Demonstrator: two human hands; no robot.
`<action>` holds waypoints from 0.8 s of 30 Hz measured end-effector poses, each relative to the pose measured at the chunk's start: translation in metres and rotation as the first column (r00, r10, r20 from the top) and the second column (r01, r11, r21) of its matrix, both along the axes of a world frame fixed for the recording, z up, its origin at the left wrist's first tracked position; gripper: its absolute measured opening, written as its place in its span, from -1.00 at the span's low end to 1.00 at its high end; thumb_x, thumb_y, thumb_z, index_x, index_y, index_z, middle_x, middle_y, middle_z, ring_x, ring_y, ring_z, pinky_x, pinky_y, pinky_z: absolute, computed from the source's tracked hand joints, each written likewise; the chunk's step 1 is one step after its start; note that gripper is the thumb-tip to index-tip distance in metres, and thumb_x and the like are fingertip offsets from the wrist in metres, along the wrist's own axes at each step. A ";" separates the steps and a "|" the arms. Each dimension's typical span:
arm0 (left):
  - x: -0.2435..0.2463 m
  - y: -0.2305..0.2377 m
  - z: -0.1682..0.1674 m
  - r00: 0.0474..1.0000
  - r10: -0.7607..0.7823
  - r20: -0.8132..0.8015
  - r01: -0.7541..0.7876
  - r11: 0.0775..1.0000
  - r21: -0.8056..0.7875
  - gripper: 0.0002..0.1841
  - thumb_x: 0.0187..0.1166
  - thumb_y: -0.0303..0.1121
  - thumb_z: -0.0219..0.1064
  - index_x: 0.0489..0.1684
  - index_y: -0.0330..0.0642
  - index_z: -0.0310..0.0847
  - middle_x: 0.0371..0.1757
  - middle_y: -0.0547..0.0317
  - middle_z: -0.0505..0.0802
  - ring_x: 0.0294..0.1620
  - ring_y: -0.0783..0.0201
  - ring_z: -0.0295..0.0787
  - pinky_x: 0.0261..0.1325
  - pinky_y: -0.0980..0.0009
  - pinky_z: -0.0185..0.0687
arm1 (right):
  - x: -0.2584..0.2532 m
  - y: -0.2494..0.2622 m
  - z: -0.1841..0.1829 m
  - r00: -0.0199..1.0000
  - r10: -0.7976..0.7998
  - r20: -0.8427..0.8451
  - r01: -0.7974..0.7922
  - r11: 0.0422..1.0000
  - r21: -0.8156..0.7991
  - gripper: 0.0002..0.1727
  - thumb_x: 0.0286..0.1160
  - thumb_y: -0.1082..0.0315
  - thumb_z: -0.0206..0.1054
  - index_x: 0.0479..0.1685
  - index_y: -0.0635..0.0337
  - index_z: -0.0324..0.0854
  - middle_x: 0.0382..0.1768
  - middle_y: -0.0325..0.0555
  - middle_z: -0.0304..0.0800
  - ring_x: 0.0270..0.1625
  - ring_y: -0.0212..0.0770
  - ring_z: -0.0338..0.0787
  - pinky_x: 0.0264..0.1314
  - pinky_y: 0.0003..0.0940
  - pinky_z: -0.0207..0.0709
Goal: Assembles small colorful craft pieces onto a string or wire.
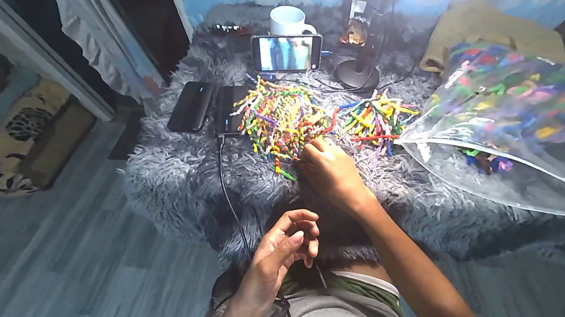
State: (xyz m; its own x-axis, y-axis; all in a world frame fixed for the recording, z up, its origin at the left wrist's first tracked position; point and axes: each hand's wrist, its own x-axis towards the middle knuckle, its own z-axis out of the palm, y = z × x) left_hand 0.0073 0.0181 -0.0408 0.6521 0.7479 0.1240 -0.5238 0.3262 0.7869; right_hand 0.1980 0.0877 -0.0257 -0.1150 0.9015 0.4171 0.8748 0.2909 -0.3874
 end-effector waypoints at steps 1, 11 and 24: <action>0.000 0.000 0.000 1.000 0.000 0.002 0.000 1.000 0.001 -0.59 0.63 -0.09 0.37 0.27 -0.17 0.59 0.02 0.31 0.81 -0.17 0.48 0.77 -0.13 0.56 0.74 | -0.001 -0.001 0.000 1.000 0.003 0.002 -0.003 1.000 -0.004 -0.89 0.46 0.42 0.43 -0.24 0.32 0.74 -0.21 0.16 0.75 -0.07 0.20 0.79 -0.14 0.09 0.67; 0.000 0.000 0.002 0.999 0.042 -0.005 -0.042 0.999 0.019 -0.63 0.66 -0.12 0.33 0.23 -0.19 0.60 -0.02 0.32 0.81 -0.22 0.49 0.76 -0.16 0.57 0.73 | -0.005 -0.002 0.007 0.998 -0.045 -0.036 0.043 0.998 -0.048 -0.88 0.54 0.45 0.36 -0.13 0.33 0.75 -0.17 0.20 0.78 -0.09 0.22 0.83 -0.14 0.14 0.69; -0.001 -0.002 0.004 0.978 0.180 -0.101 -0.161 0.971 0.176 -0.70 0.74 -0.23 0.20 0.24 -0.22 0.54 -0.03 0.40 0.79 -0.21 0.54 0.75 -0.16 0.59 0.72 | -0.006 -0.020 0.026 0.990 -0.142 -0.016 0.142 0.969 0.203 -0.84 0.58 0.46 0.31 -0.13 0.29 0.81 -0.24 0.12 0.78 -0.15 0.19 0.80 -0.32 0.01 0.63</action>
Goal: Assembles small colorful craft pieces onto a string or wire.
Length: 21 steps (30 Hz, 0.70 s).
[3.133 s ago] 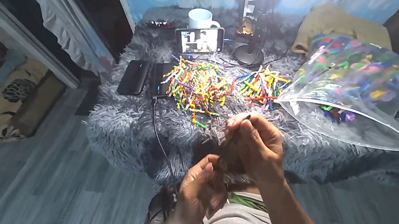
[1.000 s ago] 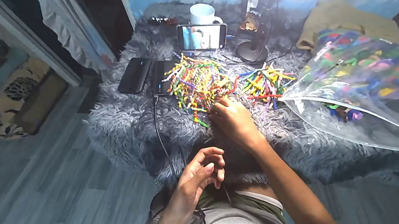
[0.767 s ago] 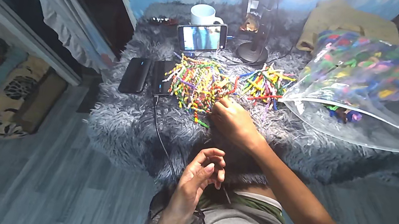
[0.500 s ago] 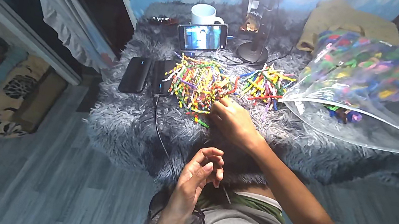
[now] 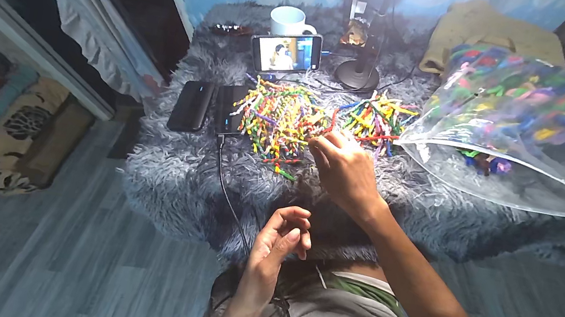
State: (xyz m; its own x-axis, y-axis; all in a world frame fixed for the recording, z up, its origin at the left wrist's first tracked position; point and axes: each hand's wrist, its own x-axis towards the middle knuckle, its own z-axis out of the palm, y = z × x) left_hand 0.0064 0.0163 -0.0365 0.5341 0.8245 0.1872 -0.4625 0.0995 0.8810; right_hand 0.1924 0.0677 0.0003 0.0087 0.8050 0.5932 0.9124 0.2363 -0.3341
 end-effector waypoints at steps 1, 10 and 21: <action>0.000 0.000 0.000 1.000 0.010 -0.009 -0.010 1.000 0.011 -0.70 0.74 -0.24 0.19 0.25 -0.22 0.52 -0.03 0.40 0.79 -0.21 0.55 0.74 -0.16 0.59 0.72 | -0.001 -0.002 0.001 1.000 0.000 0.002 0.000 1.000 0.013 -0.84 0.59 0.46 0.31 -0.12 0.28 0.82 -0.27 0.11 0.79 -0.18 0.18 0.81 -0.35 0.00 0.63; 0.003 0.001 0.008 0.965 0.259 0.034 -0.256 0.964 -0.073 -0.70 0.70 -0.39 0.11 0.34 -0.17 0.38 0.01 0.38 0.78 -0.06 0.49 0.77 -0.10 0.59 0.71 | -0.010 -0.035 0.016 0.984 0.153 -0.097 -0.147 0.987 0.063 -0.82 0.55 0.36 0.32 -0.23 0.20 0.83 -0.45 -0.10 0.72 -0.37 -0.13 0.75 -0.40 -0.25 0.59; -0.010 -0.005 0.022 0.916 0.311 0.253 -0.380 0.876 0.297 -0.82 0.63 -0.34 0.38 0.01 0.03 0.90 0.01 0.43 0.90 -0.12 0.62 0.81 -0.07 0.72 0.72 | -0.024 -0.086 0.031 0.709 0.534 -0.462 -0.508 0.840 0.192 -0.84 0.57 0.39 0.41 -0.21 0.34 0.82 -0.34 -0.13 0.81 -0.25 -0.57 0.70 -0.13 -0.77 0.55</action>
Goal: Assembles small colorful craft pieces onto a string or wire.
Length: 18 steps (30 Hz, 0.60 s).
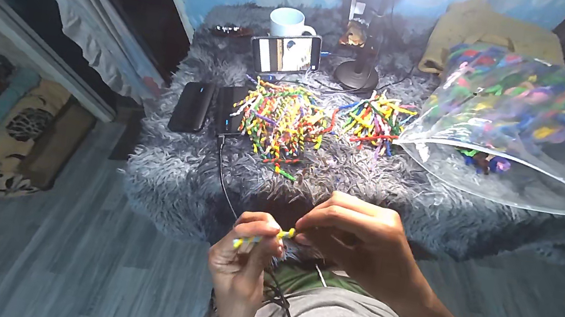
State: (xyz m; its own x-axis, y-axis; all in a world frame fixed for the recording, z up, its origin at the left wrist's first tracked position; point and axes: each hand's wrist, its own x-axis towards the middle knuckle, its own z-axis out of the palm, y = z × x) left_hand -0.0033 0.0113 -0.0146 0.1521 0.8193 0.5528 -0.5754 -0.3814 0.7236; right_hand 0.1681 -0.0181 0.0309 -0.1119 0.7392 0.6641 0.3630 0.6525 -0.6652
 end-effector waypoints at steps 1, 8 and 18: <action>-0.002 -0.001 0.001 0.999 0.026 -0.041 -0.024 0.999 0.048 -0.81 0.61 -0.36 0.40 0.07 0.03 0.88 0.02 0.44 0.89 -0.10 0.61 0.81 -0.05 0.73 0.73 | 0.001 0.000 0.001 0.999 0.009 -0.042 -0.009 1.000 -0.012 -0.85 0.56 0.40 0.42 -0.21 0.35 0.81 -0.29 -0.14 0.82 -0.22 -0.60 0.72 -0.10 -0.77 0.59; -0.003 -0.008 0.005 0.893 0.244 -0.377 -0.180 0.964 0.196 -0.83 0.66 -0.29 0.37 0.04 -0.10 0.79 -0.08 0.50 0.85 -0.15 0.67 0.77 -0.02 0.69 0.75 | -0.011 0.000 -0.005 0.986 -0.001 -0.164 0.004 1.000 0.015 -0.86 0.51 0.47 0.44 -0.11 0.39 0.77 -0.21 -0.12 0.87 -0.12 -0.54 0.78 0.02 -0.69 0.67; -0.003 -0.012 0.001 0.852 0.316 -0.417 -0.211 0.937 0.279 -0.79 0.73 -0.26 0.28 0.05 -0.16 0.77 -0.40 0.46 0.85 -0.44 0.74 0.72 -0.33 0.78 0.68 | -0.018 -0.004 -0.012 0.990 -0.129 -0.064 0.137 0.981 0.141 -0.86 0.57 0.44 0.41 -0.09 0.24 0.87 -0.17 -0.09 0.84 -0.02 -0.44 0.74 0.09 -0.64 0.58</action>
